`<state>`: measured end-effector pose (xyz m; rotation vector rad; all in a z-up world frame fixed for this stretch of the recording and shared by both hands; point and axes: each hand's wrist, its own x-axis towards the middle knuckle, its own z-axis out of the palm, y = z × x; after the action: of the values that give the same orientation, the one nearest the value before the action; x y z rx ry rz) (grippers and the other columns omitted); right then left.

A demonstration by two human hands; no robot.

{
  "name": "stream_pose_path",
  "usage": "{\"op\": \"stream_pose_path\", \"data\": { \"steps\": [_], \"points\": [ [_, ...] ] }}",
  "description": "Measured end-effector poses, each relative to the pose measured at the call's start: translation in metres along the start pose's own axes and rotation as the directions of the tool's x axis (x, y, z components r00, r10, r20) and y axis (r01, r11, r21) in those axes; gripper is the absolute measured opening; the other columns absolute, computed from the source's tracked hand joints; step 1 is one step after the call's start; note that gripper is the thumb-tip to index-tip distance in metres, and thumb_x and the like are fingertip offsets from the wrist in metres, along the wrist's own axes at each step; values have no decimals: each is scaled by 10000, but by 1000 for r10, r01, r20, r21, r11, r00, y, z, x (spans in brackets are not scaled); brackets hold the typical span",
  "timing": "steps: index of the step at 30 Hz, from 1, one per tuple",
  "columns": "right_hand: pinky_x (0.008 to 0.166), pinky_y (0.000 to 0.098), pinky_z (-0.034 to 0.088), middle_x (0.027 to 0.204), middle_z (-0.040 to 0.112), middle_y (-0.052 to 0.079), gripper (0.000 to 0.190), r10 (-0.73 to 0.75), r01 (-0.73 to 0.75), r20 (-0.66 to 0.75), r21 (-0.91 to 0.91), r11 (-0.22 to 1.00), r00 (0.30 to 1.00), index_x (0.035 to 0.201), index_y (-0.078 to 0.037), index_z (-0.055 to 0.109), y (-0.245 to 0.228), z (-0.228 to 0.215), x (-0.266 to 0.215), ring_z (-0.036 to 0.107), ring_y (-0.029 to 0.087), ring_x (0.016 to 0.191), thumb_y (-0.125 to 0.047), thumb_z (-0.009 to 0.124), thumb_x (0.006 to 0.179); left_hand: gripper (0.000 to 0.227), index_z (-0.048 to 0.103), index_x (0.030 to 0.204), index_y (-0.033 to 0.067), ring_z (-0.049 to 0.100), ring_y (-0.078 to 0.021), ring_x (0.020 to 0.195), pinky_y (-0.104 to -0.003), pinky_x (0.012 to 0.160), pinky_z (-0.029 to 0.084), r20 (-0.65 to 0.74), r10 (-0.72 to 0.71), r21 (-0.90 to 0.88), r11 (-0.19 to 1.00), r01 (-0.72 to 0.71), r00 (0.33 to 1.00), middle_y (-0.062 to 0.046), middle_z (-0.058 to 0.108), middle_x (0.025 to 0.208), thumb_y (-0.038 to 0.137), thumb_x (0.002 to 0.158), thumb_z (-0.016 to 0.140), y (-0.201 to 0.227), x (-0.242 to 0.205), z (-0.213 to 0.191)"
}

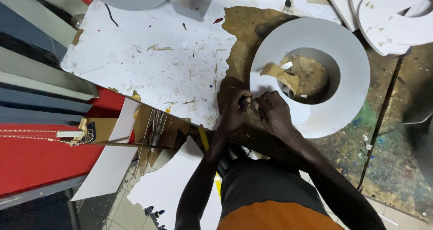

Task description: The person sands the surface of a large white letter 'O' using a piece of sandpaper. They then move to a large white letter 'Q' and continue sanding its surface and edges.

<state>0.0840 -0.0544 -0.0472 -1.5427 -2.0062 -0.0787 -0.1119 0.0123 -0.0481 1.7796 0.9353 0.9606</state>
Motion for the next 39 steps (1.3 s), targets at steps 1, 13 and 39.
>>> {"op": "stream_pose_path", "data": {
  "steps": [1,13,39],
  "points": [
    [747,449,552,958,571,68,171,5,-5,-4,-4,1000,1000,1144,-140,794,-3,-4,2,619,329,930,-216,662,1065,204,701,1384,137,785,-453,1119,-561,1022,626,6,4,-1,1000,-4,1000,-212,779,1178,168,1190,644,2,-1,-1],
    [805,502,583,1041,636,87,161,73,-84,59,216,973,996,1163,-163,787,-4,-26,13,657,393,1042,-166,696,1030,205,726,1338,129,762,-390,1109,-563,1037,607,-15,-125,-126,984,122,992,-199,761,1158,158,1219,562,19,-5,-2],
    [847,480,518,880,601,94,51,165,-226,156,714,663,974,1026,-78,755,7,-50,11,619,342,866,-55,738,1068,347,715,1158,208,736,-294,1036,-444,947,619,65,268,325,905,-275,961,-37,680,1145,378,897,869,38,-18,7]
  ]
}}
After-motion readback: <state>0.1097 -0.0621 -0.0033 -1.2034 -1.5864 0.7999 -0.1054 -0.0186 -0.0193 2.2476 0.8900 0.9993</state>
